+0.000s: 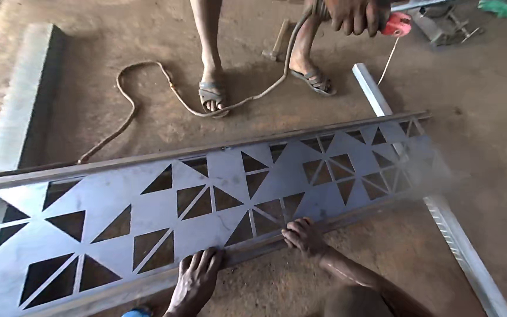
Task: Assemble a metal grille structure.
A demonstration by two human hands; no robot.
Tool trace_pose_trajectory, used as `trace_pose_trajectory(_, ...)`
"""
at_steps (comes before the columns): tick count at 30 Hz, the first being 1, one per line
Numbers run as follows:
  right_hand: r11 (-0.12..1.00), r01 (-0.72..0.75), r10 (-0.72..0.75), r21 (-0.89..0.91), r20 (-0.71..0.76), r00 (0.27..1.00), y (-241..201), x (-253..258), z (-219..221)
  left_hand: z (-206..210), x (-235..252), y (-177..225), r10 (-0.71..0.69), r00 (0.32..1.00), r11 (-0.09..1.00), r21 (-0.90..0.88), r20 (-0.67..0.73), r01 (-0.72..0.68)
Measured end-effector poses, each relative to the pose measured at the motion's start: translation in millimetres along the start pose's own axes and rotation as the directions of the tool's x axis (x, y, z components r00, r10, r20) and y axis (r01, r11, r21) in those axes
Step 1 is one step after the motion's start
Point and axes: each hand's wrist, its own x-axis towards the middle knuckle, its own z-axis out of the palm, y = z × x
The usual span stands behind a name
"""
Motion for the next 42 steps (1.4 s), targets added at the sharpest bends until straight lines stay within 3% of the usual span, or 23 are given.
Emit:
trace_pose_trajectory(4, 0.999, -0.014, 0.015, 0.03, -0.034, 0.999, 1, 0, 3, -3, 2, -9, 0.078, 0.997, 0.997, -0.008, 0.013, -0.078)
trace_pose_trajectory(13, 0.994, -0.007, 0.008, 0.108, -0.009, 1.0, 5, -2, 0, 10, -6, -6, -0.016, 0.995, 0.999, -0.047, -0.094, 0.012)
trace_pose_trajectory(23, 0.992, 0.091, -0.086, -0.086, 0.064, 0.994, -9, 3, -19, 6, -7, -3, -0.046, 0.997, 0.984, -0.174, -0.068, 0.033)
trace_pose_trajectory(33, 0.971, 0.204, -0.162, -0.128, 0.279, 0.947, -9, 19, -36, 3, -1, -5, 0.029, 0.995, 0.99, -0.136, -0.093, -0.041)
trace_pose_trajectory(42, 0.959, 0.238, -0.176, -0.152, 0.338, 0.925, -11, 24, -40, 2, -1, -3, -0.006, 0.997, 0.99, -0.144, -0.077, -0.006)
